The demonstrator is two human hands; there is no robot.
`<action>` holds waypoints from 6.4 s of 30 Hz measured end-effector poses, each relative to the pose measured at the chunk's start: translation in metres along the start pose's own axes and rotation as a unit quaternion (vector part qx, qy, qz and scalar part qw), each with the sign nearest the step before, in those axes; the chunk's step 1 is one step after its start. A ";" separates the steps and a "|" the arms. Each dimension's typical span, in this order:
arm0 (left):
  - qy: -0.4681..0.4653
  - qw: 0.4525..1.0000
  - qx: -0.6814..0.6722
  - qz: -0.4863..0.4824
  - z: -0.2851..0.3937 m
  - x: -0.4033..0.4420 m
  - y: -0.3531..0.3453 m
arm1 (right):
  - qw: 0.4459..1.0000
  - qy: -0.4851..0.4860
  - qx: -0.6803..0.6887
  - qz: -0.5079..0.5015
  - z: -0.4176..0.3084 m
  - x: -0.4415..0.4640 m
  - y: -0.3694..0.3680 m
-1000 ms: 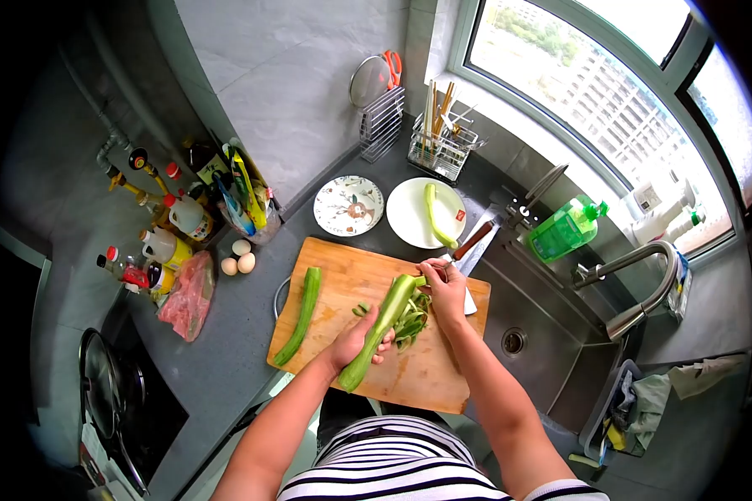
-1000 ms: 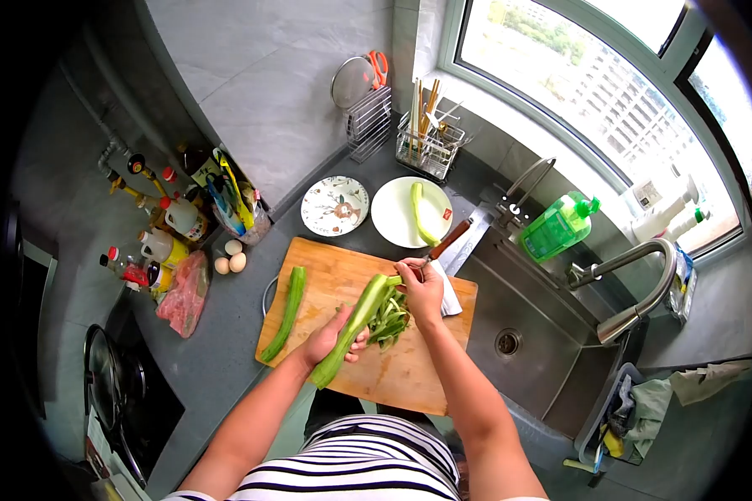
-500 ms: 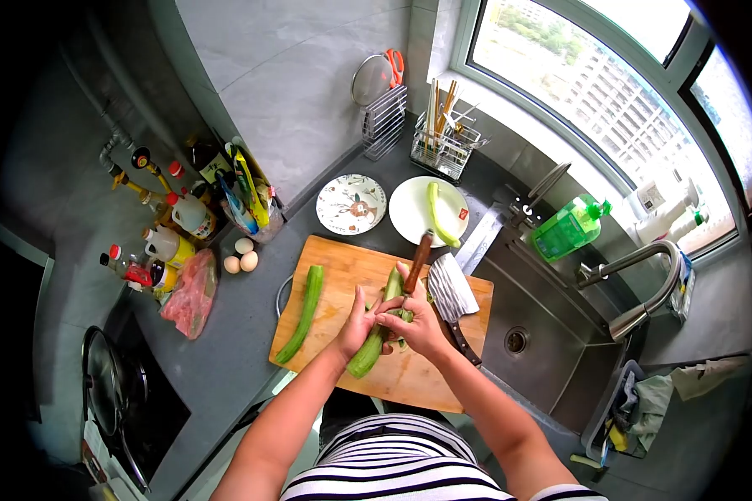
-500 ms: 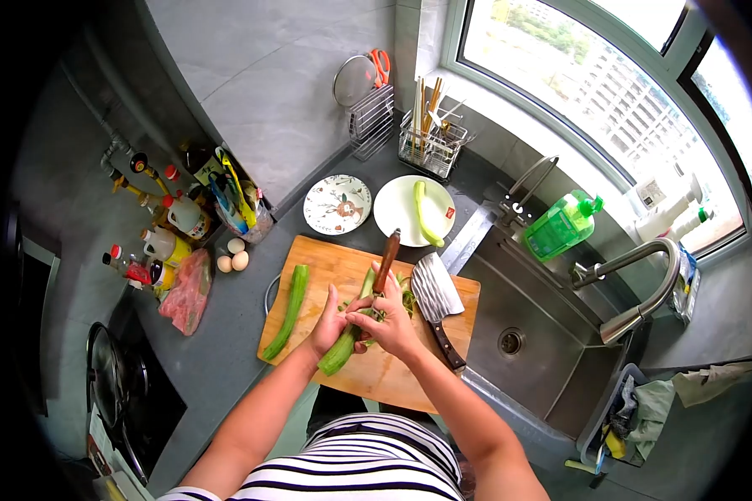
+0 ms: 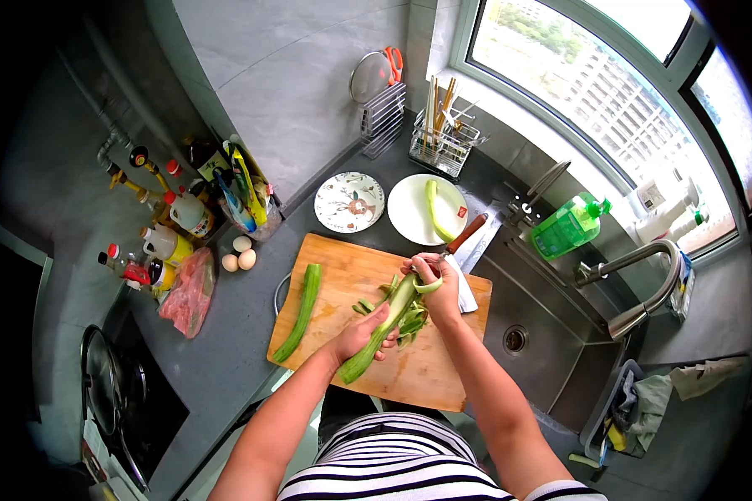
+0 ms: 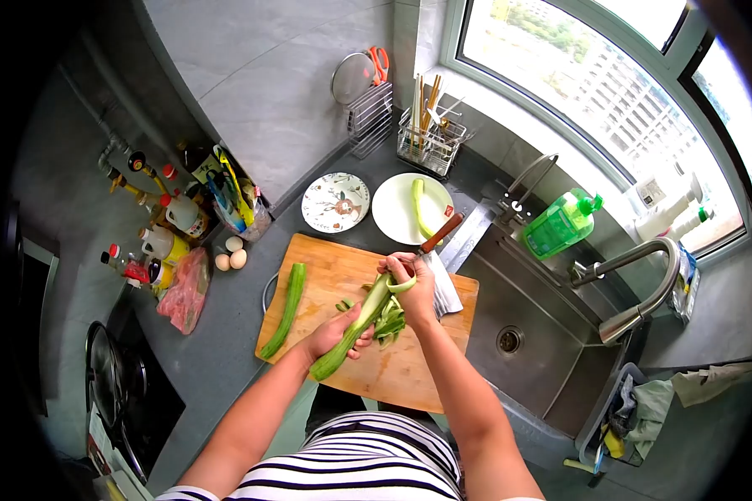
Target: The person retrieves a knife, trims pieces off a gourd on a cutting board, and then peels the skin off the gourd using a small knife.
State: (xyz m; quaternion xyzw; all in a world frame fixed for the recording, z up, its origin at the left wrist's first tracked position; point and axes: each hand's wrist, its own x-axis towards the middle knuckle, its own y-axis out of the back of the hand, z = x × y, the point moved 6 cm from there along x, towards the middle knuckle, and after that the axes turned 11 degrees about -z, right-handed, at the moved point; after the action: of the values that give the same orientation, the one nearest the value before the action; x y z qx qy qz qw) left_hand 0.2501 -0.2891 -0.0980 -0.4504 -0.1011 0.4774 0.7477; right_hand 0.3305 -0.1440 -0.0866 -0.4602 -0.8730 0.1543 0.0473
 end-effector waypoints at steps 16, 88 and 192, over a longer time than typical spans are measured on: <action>-0.088 0.977 -0.008 0.193 -0.003 -0.006 0.040 | 0.899 0.159 -0.407 -0.044 -0.016 -0.040 0.002; -0.069 0.994 -0.061 0.056 0.003 0.003 0.010 | 0.968 0.054 -0.228 -0.085 -0.007 -0.028 -0.042; -0.071 0.984 0.069 0.148 0.001 -0.028 0.023 | 0.875 0.178 -0.451 0.009 -0.020 -0.031 0.004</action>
State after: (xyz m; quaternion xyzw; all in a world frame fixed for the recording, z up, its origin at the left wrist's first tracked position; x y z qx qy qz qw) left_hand 0.2206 -0.3077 -0.1071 -0.3729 -0.0529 0.6195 0.6888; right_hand 0.3557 -0.1625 -0.0666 -0.4595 -0.8203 -0.3403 -0.0126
